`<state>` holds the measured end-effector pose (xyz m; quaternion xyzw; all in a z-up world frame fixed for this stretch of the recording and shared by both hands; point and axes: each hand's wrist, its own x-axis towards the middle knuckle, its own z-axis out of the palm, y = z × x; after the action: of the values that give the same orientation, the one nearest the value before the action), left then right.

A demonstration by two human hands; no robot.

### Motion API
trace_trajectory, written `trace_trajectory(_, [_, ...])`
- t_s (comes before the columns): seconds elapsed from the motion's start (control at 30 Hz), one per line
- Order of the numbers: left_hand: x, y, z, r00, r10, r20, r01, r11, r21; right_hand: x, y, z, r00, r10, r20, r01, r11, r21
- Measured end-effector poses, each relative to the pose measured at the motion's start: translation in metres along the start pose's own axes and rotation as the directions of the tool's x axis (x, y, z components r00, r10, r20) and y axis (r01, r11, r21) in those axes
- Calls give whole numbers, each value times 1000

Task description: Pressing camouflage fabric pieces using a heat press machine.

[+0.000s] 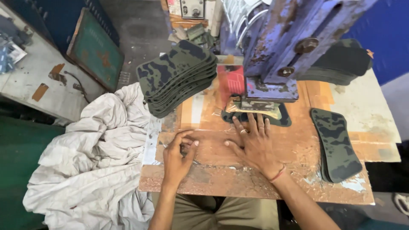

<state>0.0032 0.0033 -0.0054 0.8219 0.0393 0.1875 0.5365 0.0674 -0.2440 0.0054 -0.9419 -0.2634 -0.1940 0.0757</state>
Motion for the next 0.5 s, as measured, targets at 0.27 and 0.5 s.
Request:
trace_trajectory(0.27, [0,9,-3,1000,26,0,-26,1000,1,2,-10,-9,999,33,-9,-32,996,84])
trace_trajectory(0.5, [-52,19,-10,995,15,102,-7,997,-79,-100,22,65,995,-59,-77,81,943,324])
